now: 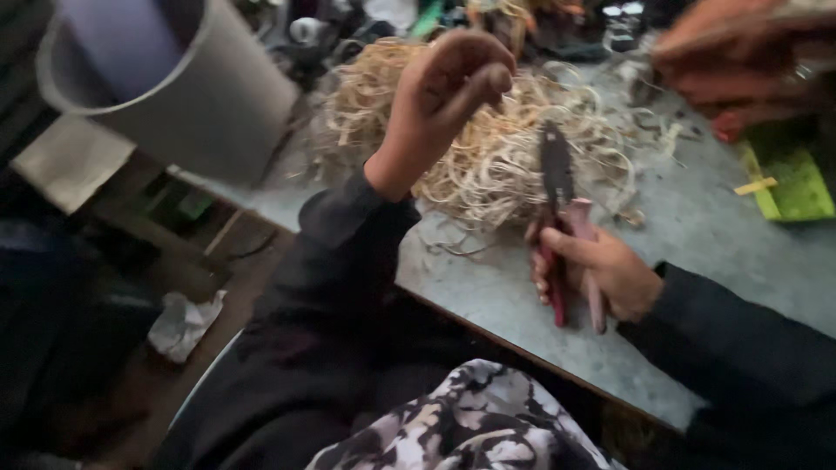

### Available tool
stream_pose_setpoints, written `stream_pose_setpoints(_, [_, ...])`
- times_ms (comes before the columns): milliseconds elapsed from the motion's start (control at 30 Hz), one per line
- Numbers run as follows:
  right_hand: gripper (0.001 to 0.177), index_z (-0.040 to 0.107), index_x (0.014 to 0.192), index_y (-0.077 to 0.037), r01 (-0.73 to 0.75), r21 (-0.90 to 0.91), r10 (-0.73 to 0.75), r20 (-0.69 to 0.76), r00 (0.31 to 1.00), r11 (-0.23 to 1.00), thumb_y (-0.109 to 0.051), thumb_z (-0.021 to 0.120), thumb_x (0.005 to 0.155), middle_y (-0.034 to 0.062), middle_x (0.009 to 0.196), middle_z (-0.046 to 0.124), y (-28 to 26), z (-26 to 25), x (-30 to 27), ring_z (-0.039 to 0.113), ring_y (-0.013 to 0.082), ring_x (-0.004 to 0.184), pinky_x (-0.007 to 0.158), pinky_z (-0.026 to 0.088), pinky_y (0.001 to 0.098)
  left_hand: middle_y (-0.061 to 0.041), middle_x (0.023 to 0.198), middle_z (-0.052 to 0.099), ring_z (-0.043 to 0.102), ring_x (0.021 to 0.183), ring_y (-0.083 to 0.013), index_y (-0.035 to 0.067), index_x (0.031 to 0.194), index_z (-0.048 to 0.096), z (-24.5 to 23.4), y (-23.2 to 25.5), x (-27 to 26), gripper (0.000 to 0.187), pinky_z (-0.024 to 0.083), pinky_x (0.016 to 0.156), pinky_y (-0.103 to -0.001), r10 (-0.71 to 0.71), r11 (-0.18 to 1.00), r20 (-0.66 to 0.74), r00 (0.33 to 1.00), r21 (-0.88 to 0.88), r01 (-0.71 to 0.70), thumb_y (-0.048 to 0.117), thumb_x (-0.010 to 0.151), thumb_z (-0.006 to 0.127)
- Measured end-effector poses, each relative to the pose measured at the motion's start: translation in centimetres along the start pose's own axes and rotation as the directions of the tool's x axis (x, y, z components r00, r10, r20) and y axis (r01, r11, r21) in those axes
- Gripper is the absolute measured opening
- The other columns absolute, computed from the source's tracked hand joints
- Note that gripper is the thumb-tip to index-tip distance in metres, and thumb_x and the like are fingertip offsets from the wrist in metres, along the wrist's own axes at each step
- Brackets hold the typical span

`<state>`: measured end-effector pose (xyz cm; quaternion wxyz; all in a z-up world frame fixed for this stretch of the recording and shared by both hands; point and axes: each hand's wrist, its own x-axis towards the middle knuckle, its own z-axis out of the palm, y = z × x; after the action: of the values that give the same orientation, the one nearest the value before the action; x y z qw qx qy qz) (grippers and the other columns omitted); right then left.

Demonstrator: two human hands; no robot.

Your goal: The person uses pliers to cut individual strands from a tangled pile of thin wires on a cluttered workbench. The person repeatedly picks up wire strands, cuts them with the pliers, and drops the cut pieces back onto the pile.

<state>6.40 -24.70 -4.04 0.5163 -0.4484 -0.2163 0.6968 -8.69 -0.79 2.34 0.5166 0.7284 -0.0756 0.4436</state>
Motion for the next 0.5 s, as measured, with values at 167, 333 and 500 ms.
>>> stream_pose_setpoints(167, [0.046,0.058,0.13,-0.008,-0.085,-0.094,0.061,-0.231,0.971,0.992,-0.04,0.051,0.098,0.0157,0.096,0.072,0.2,-1.9,0.8,0.069,0.0294,0.089,0.08,0.058,0.0458,-0.004,0.112,0.073,0.072,0.1,-0.0098,0.006,0.119,0.064,-5.0,5.3,-2.5,0.012,0.06,0.086,-0.026,0.171,0.884,-0.311,0.935,0.467,-0.006,0.001,0.107,0.064])
stream_pose_setpoints(333, [0.05,0.058,0.14,-0.009,-0.104,-0.204,0.037,-0.307,0.951,0.973,-0.041,0.051,0.103,0.019,0.1,0.068,1.3,-2.9,0.8,0.067,0.032,0.092,0.08,0.054,0.0491,-0.006,0.107,0.073,0.071,0.105,-0.0251,0.011,0.111,0.066,-13.0,9.8,-6.1,0.009,0.053,0.097,-0.038,0.572,0.17,-0.234,0.786,0.972,0.165,0.01,0.104,0.07])
stream_pose_setpoints(500, [0.049,0.05,0.135,0.001,-0.079,-0.294,-0.014,-0.302,0.953,0.953,-0.039,0.045,0.107,0.0266,0.11,0.067,0.8,-3.8,2.4,0.067,0.0383,0.103,0.092,0.053,0.0541,-0.007,0.097,0.075,0.07,0.1,-0.0299,0.014,0.108,0.073,-20.0,10.5,-8.4,0.011,0.05,0.091,-0.044,0.44,-0.036,-0.458,0.772,0.85,0.525,0.014,0.099,0.068])
